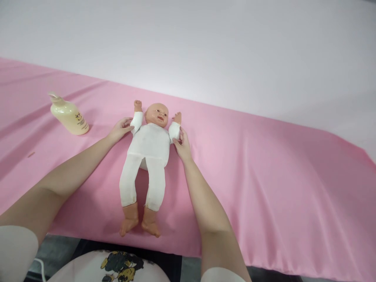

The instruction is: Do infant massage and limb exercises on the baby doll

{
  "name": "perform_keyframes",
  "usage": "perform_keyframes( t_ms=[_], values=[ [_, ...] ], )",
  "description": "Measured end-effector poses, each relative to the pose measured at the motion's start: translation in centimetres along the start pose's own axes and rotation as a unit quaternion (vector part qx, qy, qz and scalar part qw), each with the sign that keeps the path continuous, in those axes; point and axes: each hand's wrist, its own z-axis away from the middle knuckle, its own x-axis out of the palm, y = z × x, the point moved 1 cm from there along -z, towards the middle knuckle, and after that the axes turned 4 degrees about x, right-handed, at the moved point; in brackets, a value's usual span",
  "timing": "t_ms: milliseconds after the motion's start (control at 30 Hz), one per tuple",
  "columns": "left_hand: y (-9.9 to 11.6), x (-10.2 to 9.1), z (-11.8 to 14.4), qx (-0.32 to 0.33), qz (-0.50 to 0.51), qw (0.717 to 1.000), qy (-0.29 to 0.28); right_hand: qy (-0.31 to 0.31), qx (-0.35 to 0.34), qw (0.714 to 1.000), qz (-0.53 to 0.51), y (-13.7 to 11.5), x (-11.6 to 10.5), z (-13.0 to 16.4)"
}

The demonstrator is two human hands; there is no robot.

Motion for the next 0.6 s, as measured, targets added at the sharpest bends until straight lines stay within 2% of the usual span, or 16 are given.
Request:
perform_keyframes(
  t_ms=[233, 500, 600],
  values=[
    [0.97, 0.38, 0.50, -0.037, 0.113, 0.993, -0.028, 0.026, 0.029, 0.995, -0.089, -0.26, 0.11, -0.10],
    [0.44, 0.44, 0.33, -0.049, 0.126, 0.990, -0.043, 0.033, 0.041, 0.990, -0.131, -0.19, 0.11, -0.03],
    [0.86, 0.86, 0.39, -0.025, 0.118, 0.992, -0.039, 0.043, 0.026, 0.992, -0.116, -0.40, 0.27, -0.01]
  ],
)
